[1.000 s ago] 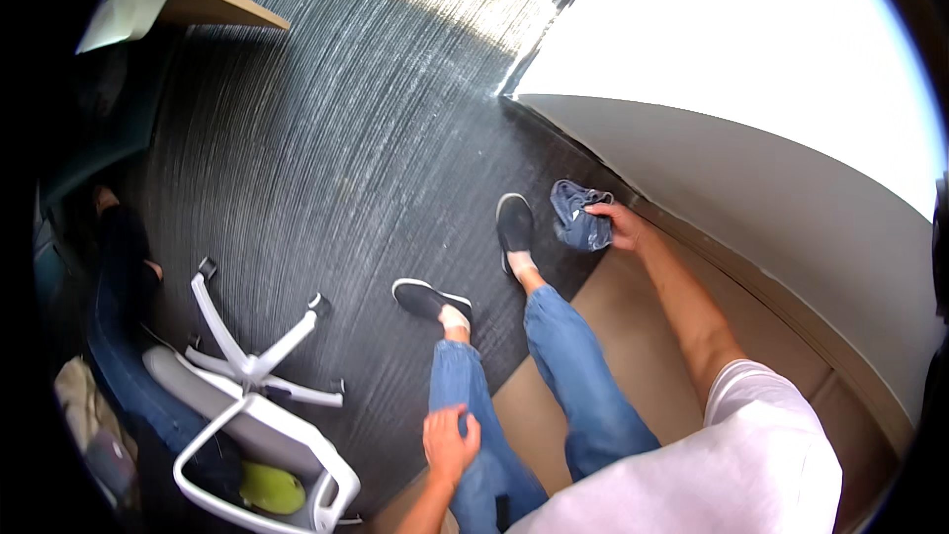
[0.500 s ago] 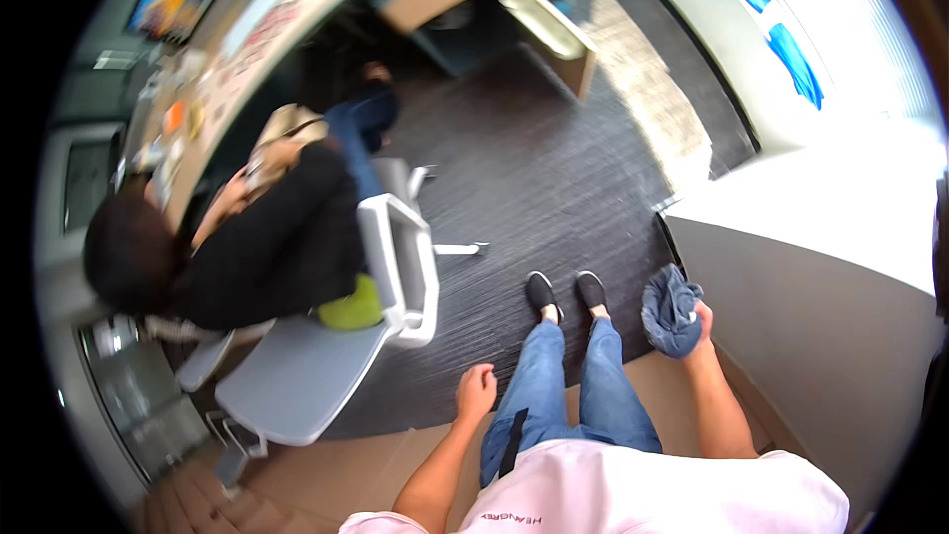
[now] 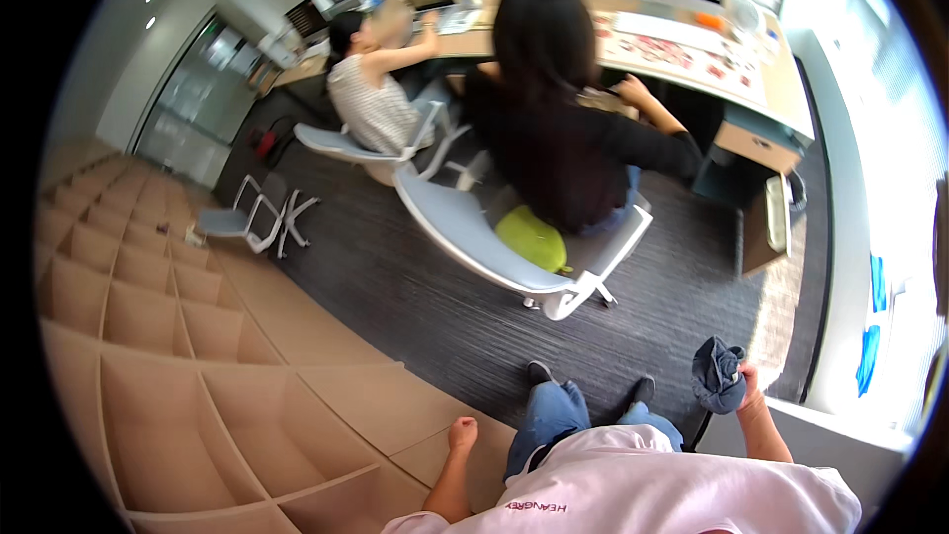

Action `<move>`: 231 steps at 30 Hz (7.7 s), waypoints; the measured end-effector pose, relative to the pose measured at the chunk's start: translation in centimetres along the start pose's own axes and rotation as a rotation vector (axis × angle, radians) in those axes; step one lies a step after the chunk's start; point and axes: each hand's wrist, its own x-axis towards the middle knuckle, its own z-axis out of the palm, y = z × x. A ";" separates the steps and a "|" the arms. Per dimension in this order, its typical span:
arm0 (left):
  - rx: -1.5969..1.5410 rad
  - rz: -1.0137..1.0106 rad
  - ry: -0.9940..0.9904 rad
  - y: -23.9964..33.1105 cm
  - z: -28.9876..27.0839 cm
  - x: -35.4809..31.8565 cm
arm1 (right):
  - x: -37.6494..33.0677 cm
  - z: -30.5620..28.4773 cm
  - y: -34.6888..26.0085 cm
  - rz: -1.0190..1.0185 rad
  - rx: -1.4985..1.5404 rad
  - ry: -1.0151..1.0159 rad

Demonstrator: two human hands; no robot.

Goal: The person wipes the floor along the baseboards and corners of an office room using a dark cloth. They then move a vacuum cleaner across the room and into a hallway, eventually entering a restroom to rinse the cloth under a sink faucet.

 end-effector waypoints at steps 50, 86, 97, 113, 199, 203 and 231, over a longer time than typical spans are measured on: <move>-0.023 -0.181 0.230 -19.0 -89.0 123.0 | 132.2 113.1 64.8 0.217 -0.087 -0.339; -0.414 0.082 0.200 3.3 -170.1 242.1 | 234.4 177.5 105.1 0.131 0.010 -0.158; -0.128 0.127 -0.177 3.2 -183.6 270.0 | 259.3 193.6 119.9 0.013 0.070 0.041; 0.533 0.471 -0.505 8.5 -175.5 317.0 | 273.5 193.6 145.8 -0.230 0.314 0.775; -0.692 -0.320 -0.116 -21.0 -244.2 325.5 | 307.8 239.3 165.7 0.112 -0.115 0.201; -0.788 -0.530 -0.019 -18.0 -246.6 329.1 | 317.2 244.3 160.9 0.129 -0.136 0.106; -1.465 -0.964 0.589 -5.9 -267.4 367.9 | 395.7 307.5 200.9 0.826 -0.639 -0.264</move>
